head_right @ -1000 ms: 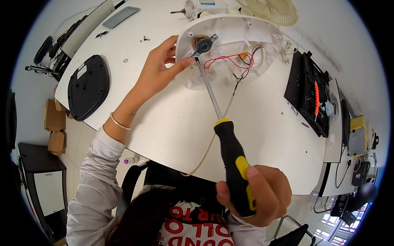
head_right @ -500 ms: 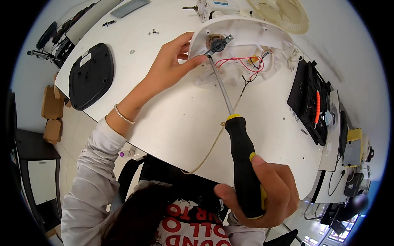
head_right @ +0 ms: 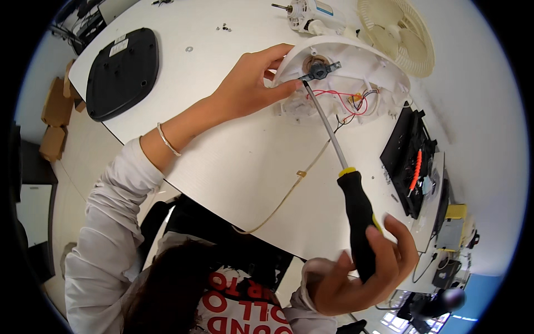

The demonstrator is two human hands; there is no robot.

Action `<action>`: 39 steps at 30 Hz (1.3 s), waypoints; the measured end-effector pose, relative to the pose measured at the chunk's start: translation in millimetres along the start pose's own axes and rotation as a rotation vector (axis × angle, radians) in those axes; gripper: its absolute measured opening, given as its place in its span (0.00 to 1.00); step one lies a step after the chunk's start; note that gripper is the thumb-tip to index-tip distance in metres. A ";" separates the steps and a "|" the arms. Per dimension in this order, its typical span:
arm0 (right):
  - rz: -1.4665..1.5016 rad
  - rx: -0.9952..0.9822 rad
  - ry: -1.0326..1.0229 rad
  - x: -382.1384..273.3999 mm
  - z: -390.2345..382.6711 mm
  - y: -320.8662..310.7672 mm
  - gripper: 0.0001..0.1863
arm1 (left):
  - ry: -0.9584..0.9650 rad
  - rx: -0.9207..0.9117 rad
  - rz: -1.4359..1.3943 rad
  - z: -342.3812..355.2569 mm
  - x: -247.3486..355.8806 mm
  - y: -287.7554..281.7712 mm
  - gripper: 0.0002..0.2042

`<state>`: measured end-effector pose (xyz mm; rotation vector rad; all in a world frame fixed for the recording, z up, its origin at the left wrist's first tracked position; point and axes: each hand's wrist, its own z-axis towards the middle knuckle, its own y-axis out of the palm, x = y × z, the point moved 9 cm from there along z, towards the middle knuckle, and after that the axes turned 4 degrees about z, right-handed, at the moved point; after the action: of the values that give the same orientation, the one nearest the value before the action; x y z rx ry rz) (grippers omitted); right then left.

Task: The person uses a screwdriver to tighten screws on the internal components of a disassembled white fan housing. They repeatedly pick up screws from the table and secure them into the fan's motor and wiring assembly.

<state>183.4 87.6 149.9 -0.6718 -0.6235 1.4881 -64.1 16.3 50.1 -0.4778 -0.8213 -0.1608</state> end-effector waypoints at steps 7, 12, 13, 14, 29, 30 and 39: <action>-0.019 -0.095 0.258 11.0 -20.1 -0.3 0.19 | -0.046 -0.013 -0.046 -3.9 -2.3 1.6 0.18; -0.030 -0.046 -0.002 -19.6 -7.9 4.0 0.25 | -0.038 0.020 -0.077 -3.9 -1.6 0.0 0.17; 0.130 -0.053 0.066 -19.6 -12.6 5.4 0.29 | -0.039 0.025 -0.074 -3.9 -2.4 1.1 0.17; 0.248 -0.013 0.036 -20.2 -16.4 3.3 0.33 | -0.024 0.052 -0.079 -3.7 -2.2 -0.4 0.17; -0.034 -0.142 -0.052 -32.7 -13.7 11.3 0.14 | 0.006 0.093 -0.065 -4.1 -3.5 -1.8 0.16; -0.156 -0.215 -0.102 -34.5 -14.9 16.1 0.14 | 0.019 0.120 -0.085 -4.7 -4.7 -2.7 0.15; 0.135 -0.168 0.023 -42.0 -23.6 20.8 0.25 | 0.029 0.142 -0.062 -5.3 -3.4 -3.8 0.15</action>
<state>186.8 44.6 120.1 -0.8737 -0.7021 1.5613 -64.1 10.3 45.8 -0.3162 -0.8134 -0.1649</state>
